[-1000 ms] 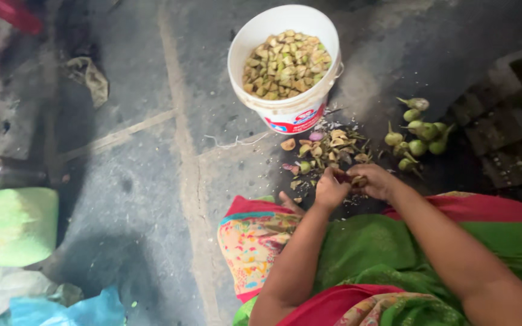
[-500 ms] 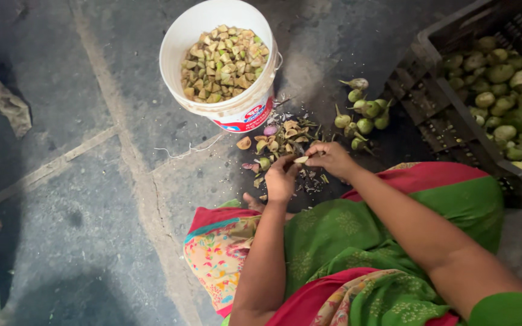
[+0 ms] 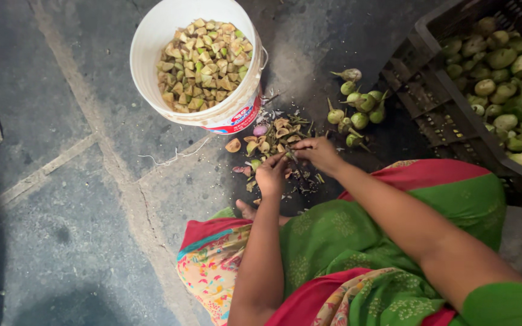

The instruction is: The person sits on the floor trimming small green eggplants, pulling off the stems and peeling the tops by hand, dropping the trimmed pieces into a white bucket and discarding the stems and peels on the floor beside them.

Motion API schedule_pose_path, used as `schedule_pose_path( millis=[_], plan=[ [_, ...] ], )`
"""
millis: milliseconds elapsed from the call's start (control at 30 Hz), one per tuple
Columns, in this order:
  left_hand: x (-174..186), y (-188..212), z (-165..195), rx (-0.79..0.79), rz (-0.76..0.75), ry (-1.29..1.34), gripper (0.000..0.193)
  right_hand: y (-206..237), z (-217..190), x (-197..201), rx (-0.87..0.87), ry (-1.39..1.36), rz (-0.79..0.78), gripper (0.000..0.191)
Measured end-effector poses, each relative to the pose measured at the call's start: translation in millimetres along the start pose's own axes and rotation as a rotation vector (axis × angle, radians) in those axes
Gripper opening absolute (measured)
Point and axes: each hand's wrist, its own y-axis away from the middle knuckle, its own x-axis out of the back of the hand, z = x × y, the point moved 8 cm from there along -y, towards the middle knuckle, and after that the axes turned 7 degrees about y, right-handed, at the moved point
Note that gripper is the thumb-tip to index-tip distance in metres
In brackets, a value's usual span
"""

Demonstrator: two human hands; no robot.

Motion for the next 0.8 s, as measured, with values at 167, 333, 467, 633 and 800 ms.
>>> schedule_pose_path(
  millis=[167, 333, 467, 633, 800],
  plan=[
    [2, -5, -21, 0.048, 0.018, -0.147, 0.020, 3, 33, -11, -0.403, -0.253, -0.090, 0.017],
    [-12, 15, -20, 0.044, -0.071, -0.365, 0.019, 26, 47, -13, -0.585, -0.368, -0.225, 0.022],
    [-26, 28, -28, 0.184, -0.186, -0.301, 0.024, 34, 24, 15, -0.495, 0.174, -0.223, 0.026],
    [-40, 42, 0, -0.129, -0.269, -0.855, 0.029, 4, -152, 45, 0.235, 0.893, -0.019, 0.026],
    [-46, 54, 11, -0.069, -0.322, -1.021, 0.037, -6, -343, 27, 0.588, 0.649, 0.032, 0.036]
  ],
)
